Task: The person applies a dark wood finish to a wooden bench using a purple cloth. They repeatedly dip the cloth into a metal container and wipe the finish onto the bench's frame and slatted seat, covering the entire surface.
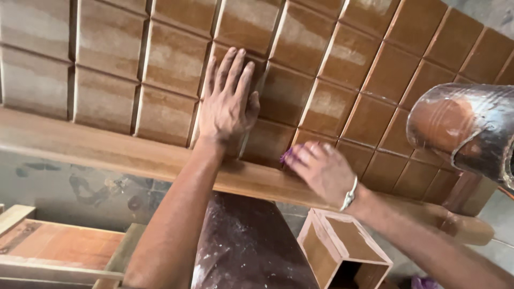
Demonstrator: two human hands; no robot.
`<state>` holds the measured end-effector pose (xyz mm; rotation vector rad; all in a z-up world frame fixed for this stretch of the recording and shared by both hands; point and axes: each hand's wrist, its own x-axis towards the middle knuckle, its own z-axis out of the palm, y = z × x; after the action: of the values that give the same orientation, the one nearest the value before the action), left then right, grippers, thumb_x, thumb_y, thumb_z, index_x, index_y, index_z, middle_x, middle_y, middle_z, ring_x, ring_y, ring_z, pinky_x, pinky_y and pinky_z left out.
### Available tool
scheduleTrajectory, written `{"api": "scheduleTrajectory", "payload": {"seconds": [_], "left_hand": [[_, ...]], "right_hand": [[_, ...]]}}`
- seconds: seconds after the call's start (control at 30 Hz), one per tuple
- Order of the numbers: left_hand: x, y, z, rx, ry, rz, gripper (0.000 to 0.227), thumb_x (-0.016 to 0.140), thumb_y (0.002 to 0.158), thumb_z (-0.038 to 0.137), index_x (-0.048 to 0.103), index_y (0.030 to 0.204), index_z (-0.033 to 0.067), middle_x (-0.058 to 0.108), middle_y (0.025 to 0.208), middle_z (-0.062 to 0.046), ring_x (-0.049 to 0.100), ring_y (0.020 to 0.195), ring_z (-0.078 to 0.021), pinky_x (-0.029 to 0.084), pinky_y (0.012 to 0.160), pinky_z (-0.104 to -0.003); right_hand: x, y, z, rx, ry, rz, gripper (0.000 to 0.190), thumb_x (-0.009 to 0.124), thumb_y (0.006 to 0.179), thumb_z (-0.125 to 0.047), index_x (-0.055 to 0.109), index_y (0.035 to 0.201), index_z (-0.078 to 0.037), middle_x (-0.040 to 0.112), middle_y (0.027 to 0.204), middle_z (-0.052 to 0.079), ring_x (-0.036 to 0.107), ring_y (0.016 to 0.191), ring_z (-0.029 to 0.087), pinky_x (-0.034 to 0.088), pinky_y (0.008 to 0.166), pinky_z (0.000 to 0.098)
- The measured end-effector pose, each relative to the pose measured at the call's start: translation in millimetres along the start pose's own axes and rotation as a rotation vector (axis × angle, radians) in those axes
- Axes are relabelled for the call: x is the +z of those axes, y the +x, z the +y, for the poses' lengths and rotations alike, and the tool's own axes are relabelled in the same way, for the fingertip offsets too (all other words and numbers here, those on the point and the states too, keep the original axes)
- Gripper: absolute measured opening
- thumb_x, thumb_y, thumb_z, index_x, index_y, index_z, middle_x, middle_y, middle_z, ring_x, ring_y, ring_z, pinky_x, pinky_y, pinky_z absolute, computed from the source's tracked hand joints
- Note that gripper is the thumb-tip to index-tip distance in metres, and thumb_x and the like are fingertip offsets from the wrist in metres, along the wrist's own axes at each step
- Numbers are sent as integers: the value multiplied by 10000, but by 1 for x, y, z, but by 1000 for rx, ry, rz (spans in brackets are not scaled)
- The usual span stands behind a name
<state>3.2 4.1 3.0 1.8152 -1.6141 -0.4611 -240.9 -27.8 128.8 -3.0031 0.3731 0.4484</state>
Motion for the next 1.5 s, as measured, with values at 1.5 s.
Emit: {"api": "scheduleTrajectory", "payload": {"seconds": [1.5], "left_hand": [[9, 46, 14, -153, 132, -101, 625, 483, 1002, 369, 449, 1543, 57, 297, 1686, -109, 206, 1574, -296, 92, 1263, -614]], "right_hand": [[-6, 115, 227, 498, -227, 306, 171, 780, 926, -162, 773, 1090, -208, 605, 1119, 48, 545, 1102, 281, 466, 923, 469]]}}
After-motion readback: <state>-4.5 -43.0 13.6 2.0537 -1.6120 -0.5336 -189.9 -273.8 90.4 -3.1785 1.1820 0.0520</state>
